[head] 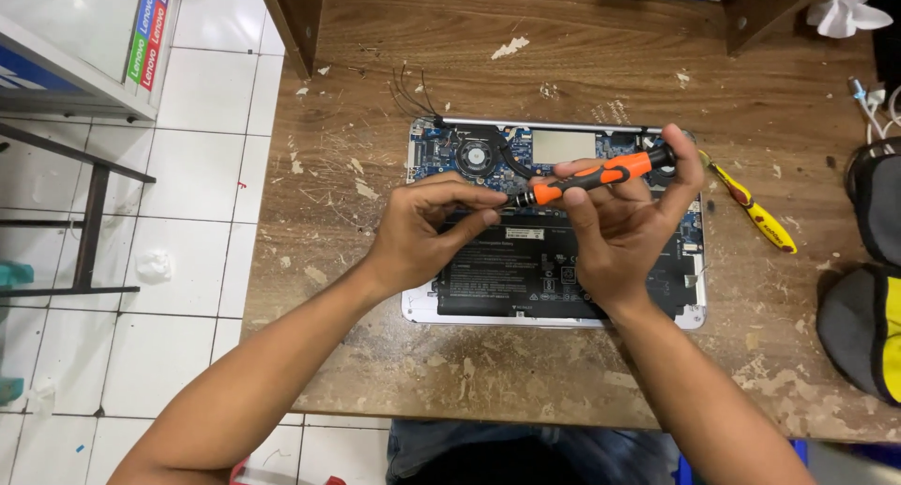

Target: Final assembly of a laptop, including securing the battery and internal components with screws, managing cables, and cleaning.

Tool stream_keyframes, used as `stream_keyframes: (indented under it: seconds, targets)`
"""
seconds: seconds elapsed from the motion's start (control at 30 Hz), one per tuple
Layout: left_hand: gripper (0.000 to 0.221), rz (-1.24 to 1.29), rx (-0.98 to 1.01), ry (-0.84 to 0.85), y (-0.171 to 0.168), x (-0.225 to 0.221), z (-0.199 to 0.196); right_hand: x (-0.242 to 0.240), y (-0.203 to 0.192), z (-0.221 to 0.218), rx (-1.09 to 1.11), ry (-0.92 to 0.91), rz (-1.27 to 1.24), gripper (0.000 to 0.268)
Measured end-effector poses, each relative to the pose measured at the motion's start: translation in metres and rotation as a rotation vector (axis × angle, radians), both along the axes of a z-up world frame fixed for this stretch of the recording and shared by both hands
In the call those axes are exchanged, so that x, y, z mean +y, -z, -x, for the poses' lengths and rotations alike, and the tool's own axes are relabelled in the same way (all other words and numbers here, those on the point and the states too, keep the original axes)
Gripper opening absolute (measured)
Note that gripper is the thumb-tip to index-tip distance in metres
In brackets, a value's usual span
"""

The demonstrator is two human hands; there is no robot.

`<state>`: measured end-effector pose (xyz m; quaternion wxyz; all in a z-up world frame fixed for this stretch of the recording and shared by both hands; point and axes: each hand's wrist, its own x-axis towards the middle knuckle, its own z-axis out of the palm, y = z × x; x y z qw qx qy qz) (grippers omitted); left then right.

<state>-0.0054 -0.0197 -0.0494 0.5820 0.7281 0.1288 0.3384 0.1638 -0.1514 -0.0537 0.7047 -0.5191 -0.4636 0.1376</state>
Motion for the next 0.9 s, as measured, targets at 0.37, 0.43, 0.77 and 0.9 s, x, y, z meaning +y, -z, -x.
stream_keyframes:
  seconds: [0.37, 0.43, 0.77, 0.9]
  targets:
    - [0.02, -0.005, 0.016, 0.005, 0.005, -0.006, -0.001, 0.001, -0.013, -0.012, -0.007, -0.21, -0.012, 0.066]
    - [0.021, -0.016, 0.023, 0.012, 0.004, -0.008, -0.001, 0.0, -0.014, -0.014, -0.005, -0.246, -0.024, 0.066]
    - [0.037, 0.099, 0.033, 0.103, 0.003, -0.016, -0.004, -0.007, -0.011, -0.032, 0.005, -0.26, 0.049, 0.082]
    - [0.054, -0.238, 0.058, 0.153, 0.009, -0.014, -0.007, -0.014, -0.008, -0.051, 0.01, -0.246, 0.08, 0.086]
